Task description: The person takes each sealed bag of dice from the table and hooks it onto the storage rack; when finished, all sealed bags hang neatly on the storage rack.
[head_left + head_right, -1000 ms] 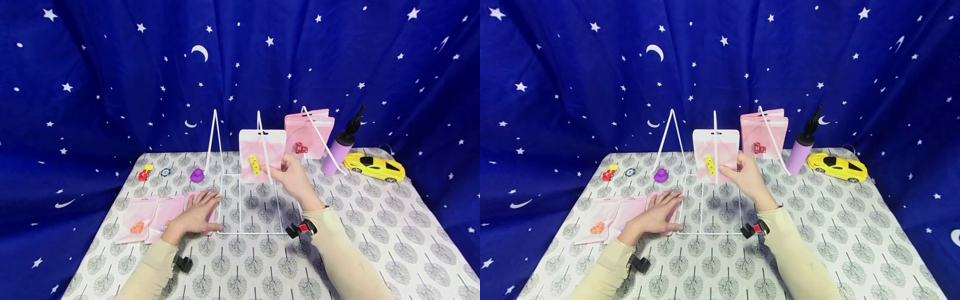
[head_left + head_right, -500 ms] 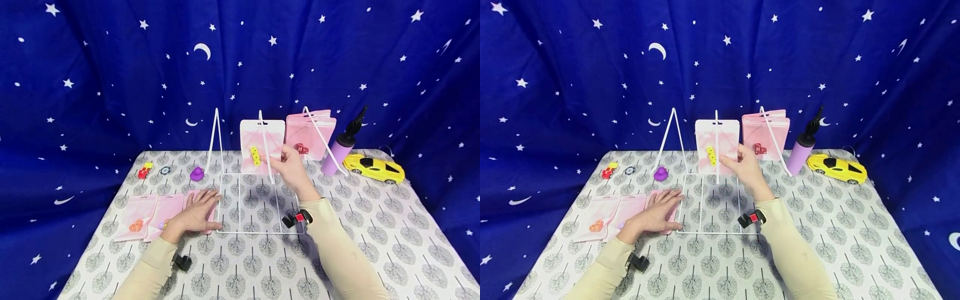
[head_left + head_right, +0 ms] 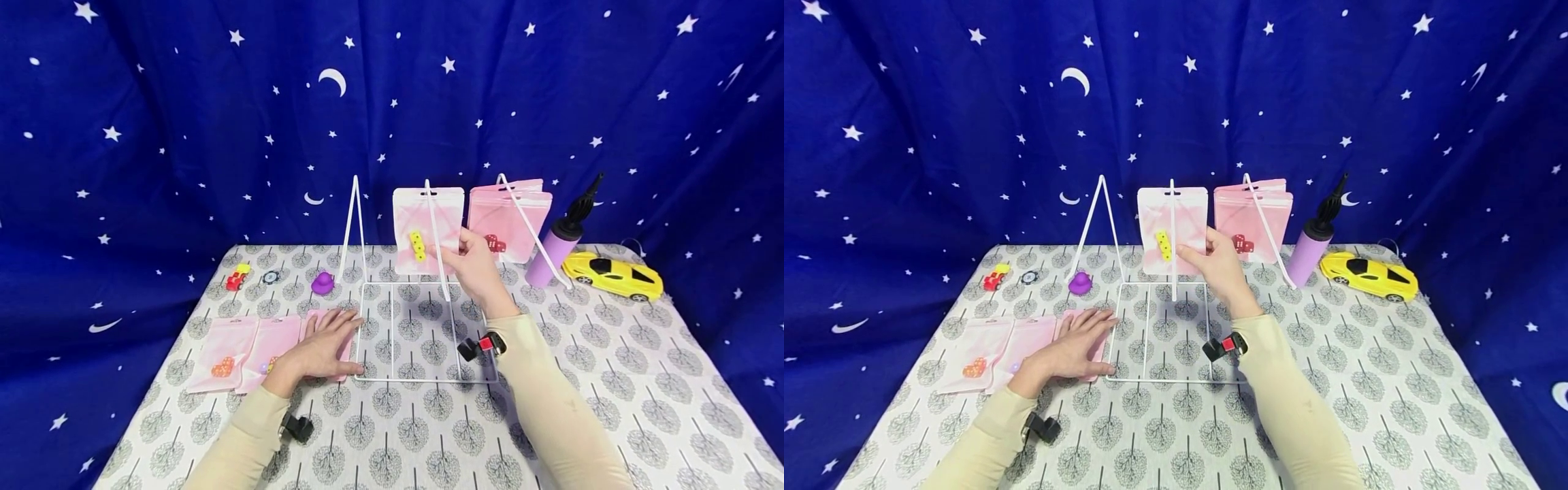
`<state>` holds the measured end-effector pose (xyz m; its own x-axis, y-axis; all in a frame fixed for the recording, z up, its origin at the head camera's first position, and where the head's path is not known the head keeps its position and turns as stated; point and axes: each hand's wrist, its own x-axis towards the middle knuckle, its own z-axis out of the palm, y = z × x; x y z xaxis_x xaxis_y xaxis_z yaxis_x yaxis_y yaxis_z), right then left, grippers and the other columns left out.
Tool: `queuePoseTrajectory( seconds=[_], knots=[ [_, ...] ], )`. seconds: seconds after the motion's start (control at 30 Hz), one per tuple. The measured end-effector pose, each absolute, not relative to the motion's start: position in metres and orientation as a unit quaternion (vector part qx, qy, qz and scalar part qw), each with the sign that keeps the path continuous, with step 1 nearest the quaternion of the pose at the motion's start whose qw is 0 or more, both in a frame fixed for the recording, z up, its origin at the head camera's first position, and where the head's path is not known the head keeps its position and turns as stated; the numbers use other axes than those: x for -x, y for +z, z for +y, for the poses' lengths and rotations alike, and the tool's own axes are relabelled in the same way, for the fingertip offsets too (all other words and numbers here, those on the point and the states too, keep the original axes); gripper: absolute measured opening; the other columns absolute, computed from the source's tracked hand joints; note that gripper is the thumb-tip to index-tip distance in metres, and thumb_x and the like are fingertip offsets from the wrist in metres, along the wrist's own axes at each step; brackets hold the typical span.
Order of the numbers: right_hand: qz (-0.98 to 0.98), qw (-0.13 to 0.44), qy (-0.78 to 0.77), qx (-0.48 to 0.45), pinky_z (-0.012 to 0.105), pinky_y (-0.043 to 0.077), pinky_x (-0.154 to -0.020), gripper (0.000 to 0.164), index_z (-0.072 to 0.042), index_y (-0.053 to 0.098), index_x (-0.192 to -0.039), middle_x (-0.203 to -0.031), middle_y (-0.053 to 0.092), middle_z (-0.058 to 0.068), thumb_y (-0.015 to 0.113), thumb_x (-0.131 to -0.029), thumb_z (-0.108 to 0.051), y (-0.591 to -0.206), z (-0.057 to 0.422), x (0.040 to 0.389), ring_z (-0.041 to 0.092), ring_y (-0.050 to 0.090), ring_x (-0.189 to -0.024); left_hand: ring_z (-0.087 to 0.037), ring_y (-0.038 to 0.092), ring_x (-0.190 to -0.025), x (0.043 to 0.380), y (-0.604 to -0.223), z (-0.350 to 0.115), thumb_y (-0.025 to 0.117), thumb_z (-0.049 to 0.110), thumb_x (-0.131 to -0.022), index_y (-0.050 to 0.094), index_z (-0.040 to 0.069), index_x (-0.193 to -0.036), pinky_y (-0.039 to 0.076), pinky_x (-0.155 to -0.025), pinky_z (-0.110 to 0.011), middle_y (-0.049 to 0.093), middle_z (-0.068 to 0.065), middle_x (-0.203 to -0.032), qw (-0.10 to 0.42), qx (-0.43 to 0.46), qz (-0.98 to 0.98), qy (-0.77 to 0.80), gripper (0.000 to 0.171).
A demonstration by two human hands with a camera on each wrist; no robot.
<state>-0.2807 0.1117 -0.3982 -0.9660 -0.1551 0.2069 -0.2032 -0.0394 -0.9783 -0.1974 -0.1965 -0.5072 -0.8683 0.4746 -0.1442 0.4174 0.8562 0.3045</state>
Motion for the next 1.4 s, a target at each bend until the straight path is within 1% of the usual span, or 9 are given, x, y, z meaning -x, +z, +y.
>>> queuePoseTrajectory(
  seconds=[0.23,0.63,0.77,0.83,0.9,0.97,1.03,1.13,1.4],
  knots=[
    [-0.68,0.01,0.724,-0.119,0.024,0.059,-0.07,0.04,0.004,0.06,-0.119,-0.088,0.072,-0.001,0.074,-0.083,-0.004,-0.402,0.11,0.287,0.012,0.068,-0.075,-0.037,0.012,-0.149,0.197,-0.507,-0.196,0.07,0.066,-0.074,0.028,0.024,-0.154,0.004,-0.113,-0.072,0.015,-0.004,-0.164,0.096,-0.24,0.957,0.132,0.1],
    [-0.623,-0.006,0.774,-0.114,0.018,0.05,-0.065,0.017,-0.007,0.067,-0.101,-0.08,0.066,-0.002,0.07,-0.086,0.0,-0.411,0.109,0.293,0.01,0.059,-0.073,-0.036,0.011,-0.15,0.199,-0.505,-0.197,0.069,0.069,-0.073,0.028,0.024,-0.154,0.004,-0.113,-0.072,0.015,-0.002,-0.164,0.093,-0.242,0.957,0.129,0.101],
    [-0.656,-0.016,0.747,-0.102,0.016,0.046,-0.06,0.01,-0.01,0.065,-0.092,-0.074,0.055,-0.004,0.073,-0.088,-0.014,-0.419,0.112,0.294,0.007,0.051,-0.068,-0.036,0.011,-0.15,0.197,-0.505,-0.196,0.068,0.069,-0.073,0.028,0.024,-0.154,0.004,-0.113,-0.072,0.015,-0.003,-0.164,0.096,-0.24,0.957,0.128,0.101],
    [-0.665,-0.029,0.74,-0.1,0.017,0.052,-0.067,0.014,-0.008,0.064,-0.097,-0.08,0.058,-0.004,0.071,-0.089,-0.017,-0.424,0.113,0.293,0.007,0.056,-0.071,-0.037,0.011,-0.15,0.197,-0.504,-0.196,0.069,0.069,-0.073,0.028,0.024,-0.154,0.003,-0.112,-0.072,0.015,-0.003,-0.164,0.097,-0.24,0.957,0.129,0.101],
    [-0.667,-0.041,0.737,-0.102,0.023,0.057,-0.078,0.02,-0.004,0.063,-0.105,-0.09,0.063,0.002,0.069,-0.091,-0.016,-0.429,0.114,0.291,0.011,0.065,-0.078,-0.037,0.011,-0.149,0.196,-0.504,-0.196,0.069,0.068,-0.073,0.028,0.024,-0.154,0.003,-0.113,-0.072,0.015,-0.003,-0.164,0.097,-0.239,0.958,0.129,0.101],
    [-0.662,-0.056,0.739,-0.111,0.032,0.056,-0.091,0.027,0.001,0.059,-0.115,-0.104,0.067,0.017,0.065,-0.093,-0.014,-0.434,0.115,0.288,0.017,0.071,-0.088,-0.037,0.012,-0.149,0.196,-0.504,-0.196,0.069,0.068,-0.073,0.028,0.024,-0.154,0.003,-0.113,-0.072,0.016,-0.004,-0.164,0.095,-0.239,0.958,0.129,0.101],
    [-0.644,-0.069,0.752,-0.12,0.04,0.053,-0.095,0.031,0.007,0.054,-0.12,-0.114,0.063,0.03,0.061,-0.095,-0.009,-0.439,0.116,0.286,0.025,0.072,-0.094,-0.037,0.012,-0.149,0.197,-0.504,-0.196,0.069,0.068,-0.073,0.028,0.024,-0.154,0.003,-0.113,-0.072,0.016,-0.004,-0.164,0.093,-0.24,0.958,0.13,0.1],
    [-0.636,-0.083,0.756,-0.131,0.039,0.053,-0.095,0.032,0.013,0.05,-0.122,-0.12,0.055,0.041,0.056,-0.097,-0.007,-0.444,0.118,0.284,0.028,0.071,-0.098,-0.037,0.012,-0.149,0.197,-0.504,-0.196,0.069,0.068,-0.073,0.028,0.024,-0.154,0.003,-0.113,-0.072,0.017,-0.004,-0.164,0.093,-0.24,0.958,0.13,0.1],
    [-0.638,-0.105,0.751,-0.135,0.033,0.055,-0.092,0.036,0.022,0.043,-0.125,-0.122,0.052,0.043,0.05,-0.098,0.0,-0.455,0.126,0.277,0.02,0.07,-0.094,-0.037,0.01,-0.15,0.195,-0.505,-0.196,0.069,0.067,-0.074,0.027,0.024,-0.154,0.004,-0.113,-0.072,0.015,-0.003,-0.164,0.1,-0.238,0.956,0.137,0.1]
  ],
)
